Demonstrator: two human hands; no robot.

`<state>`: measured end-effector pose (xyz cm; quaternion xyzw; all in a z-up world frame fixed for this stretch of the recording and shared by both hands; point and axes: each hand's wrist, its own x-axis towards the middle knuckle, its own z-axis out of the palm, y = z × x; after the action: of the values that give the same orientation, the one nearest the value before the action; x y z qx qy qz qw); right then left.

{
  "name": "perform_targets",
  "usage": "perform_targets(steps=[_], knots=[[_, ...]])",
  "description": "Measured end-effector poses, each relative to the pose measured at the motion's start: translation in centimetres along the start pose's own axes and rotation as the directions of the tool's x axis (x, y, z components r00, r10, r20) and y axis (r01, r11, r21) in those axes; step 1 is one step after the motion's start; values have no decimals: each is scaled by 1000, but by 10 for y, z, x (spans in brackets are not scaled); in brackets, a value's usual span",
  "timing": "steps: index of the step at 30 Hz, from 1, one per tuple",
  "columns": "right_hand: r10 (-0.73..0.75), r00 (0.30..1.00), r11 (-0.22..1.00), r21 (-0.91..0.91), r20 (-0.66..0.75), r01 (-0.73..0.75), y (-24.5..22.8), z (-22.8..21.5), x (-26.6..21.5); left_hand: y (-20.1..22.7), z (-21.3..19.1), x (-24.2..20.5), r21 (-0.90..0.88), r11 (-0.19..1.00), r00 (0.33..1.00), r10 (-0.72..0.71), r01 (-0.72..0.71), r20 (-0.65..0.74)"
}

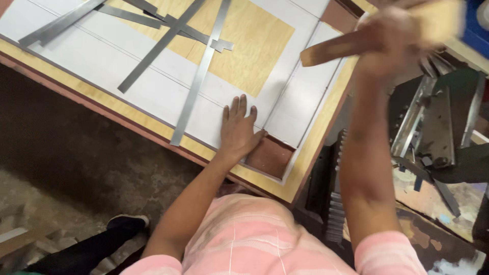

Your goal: The person assembles metal frame components on a workbench. They use a wooden mallet to tap metal strips into place and a manual shear to cut metal pieces to size. The person repeatedly positions, taps, and cuts the metal strips to form a frame structure.

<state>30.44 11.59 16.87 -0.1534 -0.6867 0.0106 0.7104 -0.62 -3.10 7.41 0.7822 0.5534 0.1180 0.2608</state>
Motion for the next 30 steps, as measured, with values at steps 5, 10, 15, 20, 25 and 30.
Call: perform_targets(steps=[5,10,15,20,25,30], knots=[[598,766,799,248,-236,-548,84,6,-58,-5,-7,3,-1,1000,996,19,-19,83],[263,922,914,-231,-283,-332,105,-67,-26,-7,-6,6,-12,999,997,43,-42,68],[357,904,916,-101,-236,-388,87,15,-67,-3,-11,9,21,999,992,35,-38,117],[641,677,758,161,-361,-632,9,28,-34,-2,-12,13,20,998,994,59,-61,95],[671,703,742,205,-235,-639,-57,72,-41,-9,-8,13,70,987,988,139,-144,74],[676,714,735,109,-179,-669,-108,57,-52,-24,-14,16,25,983,978,179,-183,108]])
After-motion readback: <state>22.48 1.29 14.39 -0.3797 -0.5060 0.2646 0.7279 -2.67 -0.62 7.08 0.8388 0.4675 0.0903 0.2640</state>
